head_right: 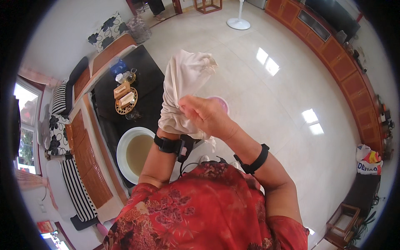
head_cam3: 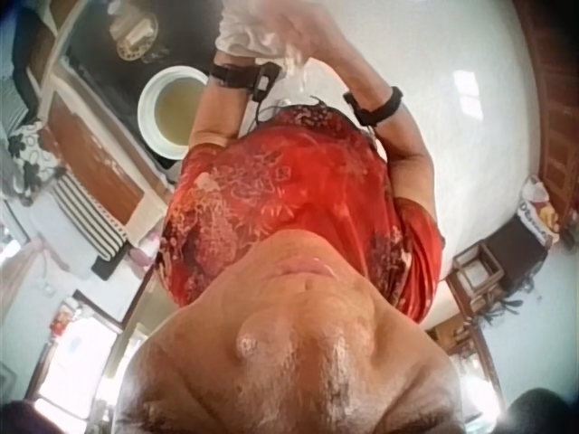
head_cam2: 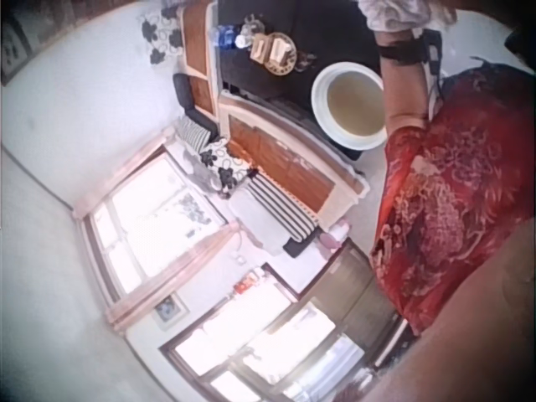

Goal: The person wipes a black table with a cloth, then dips the cloth into a basin of water, wrings it out, and wipes a red cabinet surface. The person handles a cloth and basin during the cleaning process.

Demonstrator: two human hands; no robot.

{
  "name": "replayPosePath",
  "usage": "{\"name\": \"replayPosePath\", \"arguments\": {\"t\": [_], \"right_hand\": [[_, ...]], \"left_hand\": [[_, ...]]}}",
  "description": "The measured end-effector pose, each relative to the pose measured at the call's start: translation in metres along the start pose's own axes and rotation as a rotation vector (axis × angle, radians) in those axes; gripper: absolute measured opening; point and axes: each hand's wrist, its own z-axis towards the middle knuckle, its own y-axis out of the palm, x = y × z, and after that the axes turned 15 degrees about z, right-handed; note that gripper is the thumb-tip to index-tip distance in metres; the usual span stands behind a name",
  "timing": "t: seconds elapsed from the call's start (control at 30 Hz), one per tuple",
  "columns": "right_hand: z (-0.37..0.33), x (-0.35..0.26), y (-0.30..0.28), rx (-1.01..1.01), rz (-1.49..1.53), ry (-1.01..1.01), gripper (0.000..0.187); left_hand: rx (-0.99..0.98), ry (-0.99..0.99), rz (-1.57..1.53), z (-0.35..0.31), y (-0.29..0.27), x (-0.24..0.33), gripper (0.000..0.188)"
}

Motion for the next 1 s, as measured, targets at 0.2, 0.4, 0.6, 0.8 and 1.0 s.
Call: {"name": "replayPosePath", "arguments": {"t": [0.2,0.4,0.6,0.8,1.0], "right_hand": [[0.006,-0.007,-0.025,0.218,-0.037,0.223,0.031],[-0.004,0.001,-0.02,0.096,-0.061,0.336,0.046],[-0.012,-0.009,-0.007,-0.05,-0.102,0.114,0.046],[-0.016,-0.002,0.004,-0.307,-0.435,0.005,0.031],[0.005,0.037,-0.034,-0.109,-0.711,0.026,0.01]], "left_hand": [[0.012,0.038,0.023,0.01,-0.001,0.006,0.004],[0.004,0.085,0.049,0.021,-0.004,0.011,0.003],[0.161,-0.299,-0.125,0.008,0.016,-0.006,0.012],[0.115,-0.481,-0.318,-0.005,0.039,-0.05,0.011],[-0.237,-0.235,0.3,-0.055,0.071,-0.081,0.017]]}}
